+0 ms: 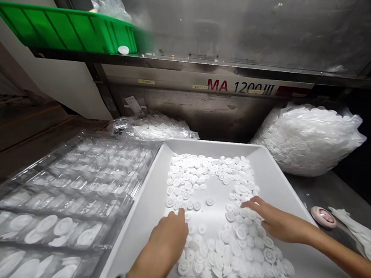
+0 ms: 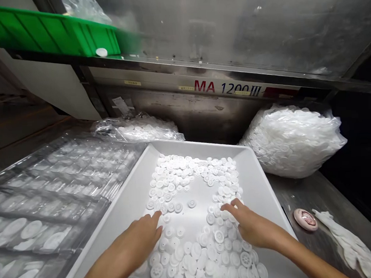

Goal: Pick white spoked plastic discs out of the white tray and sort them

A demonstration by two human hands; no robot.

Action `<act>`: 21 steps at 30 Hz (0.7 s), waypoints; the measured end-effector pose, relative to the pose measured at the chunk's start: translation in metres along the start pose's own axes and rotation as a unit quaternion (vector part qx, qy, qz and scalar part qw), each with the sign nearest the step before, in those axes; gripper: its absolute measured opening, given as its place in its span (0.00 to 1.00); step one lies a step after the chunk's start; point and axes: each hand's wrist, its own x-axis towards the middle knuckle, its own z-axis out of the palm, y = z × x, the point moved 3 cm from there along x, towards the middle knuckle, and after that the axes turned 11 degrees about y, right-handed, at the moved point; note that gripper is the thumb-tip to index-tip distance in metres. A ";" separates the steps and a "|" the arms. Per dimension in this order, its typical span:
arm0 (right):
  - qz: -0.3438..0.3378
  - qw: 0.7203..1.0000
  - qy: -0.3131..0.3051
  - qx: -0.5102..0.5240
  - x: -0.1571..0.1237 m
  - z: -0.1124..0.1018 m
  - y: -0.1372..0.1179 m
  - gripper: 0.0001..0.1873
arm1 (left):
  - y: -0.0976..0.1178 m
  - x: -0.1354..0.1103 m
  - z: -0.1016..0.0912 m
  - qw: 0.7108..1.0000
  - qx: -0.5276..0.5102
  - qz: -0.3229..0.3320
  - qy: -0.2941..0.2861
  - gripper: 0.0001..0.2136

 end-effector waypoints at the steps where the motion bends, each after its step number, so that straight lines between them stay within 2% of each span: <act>1: 0.019 1.000 -0.003 -0.001 -0.005 0.004 0.009 0.37 | -0.003 0.007 0.007 1.000 0.000 -0.015 -0.006 0.12; 3: 0.049 0.999 -0.025 0.002 -0.015 0.018 0.020 0.39 | -0.008 0.010 0.019 0.999 -0.007 -0.041 -0.018 0.15; 5: 0.067 0.997 -0.048 0.013 -0.024 0.033 0.020 0.41 | -0.008 0.004 0.029 0.997 -0.003 -0.063 -0.040 0.17; 8: 0.054 0.995 -0.063 0.061 -0.027 0.049 0.005 0.40 | 0.001 -0.009 0.040 0.992 0.013 -0.085 -0.095 0.18; 12: 0.027 0.986 -0.059 0.156 -0.013 0.062 -0.021 0.29 | 0.018 -0.017 0.057 0.971 -0.035 -0.122 -0.204 0.20; 15: 0.049 0.973 -0.061 0.217 0.000 0.071 -0.038 0.23 | 0.024 -0.017 0.067 0.943 -0.117 -0.165 -0.262 0.20; 18: 0.035 0.965 -0.029 0.257 0.007 0.068 -0.056 0.18 | 0.030 -0.015 0.073 0.898 -0.243 -0.209 -0.301 0.18; 21: -0.042 0.965 0.064 0.253 0.008 0.046 -0.075 0.20 | 0.037 -0.009 0.073 0.849 -0.395 -0.231 -0.265 0.15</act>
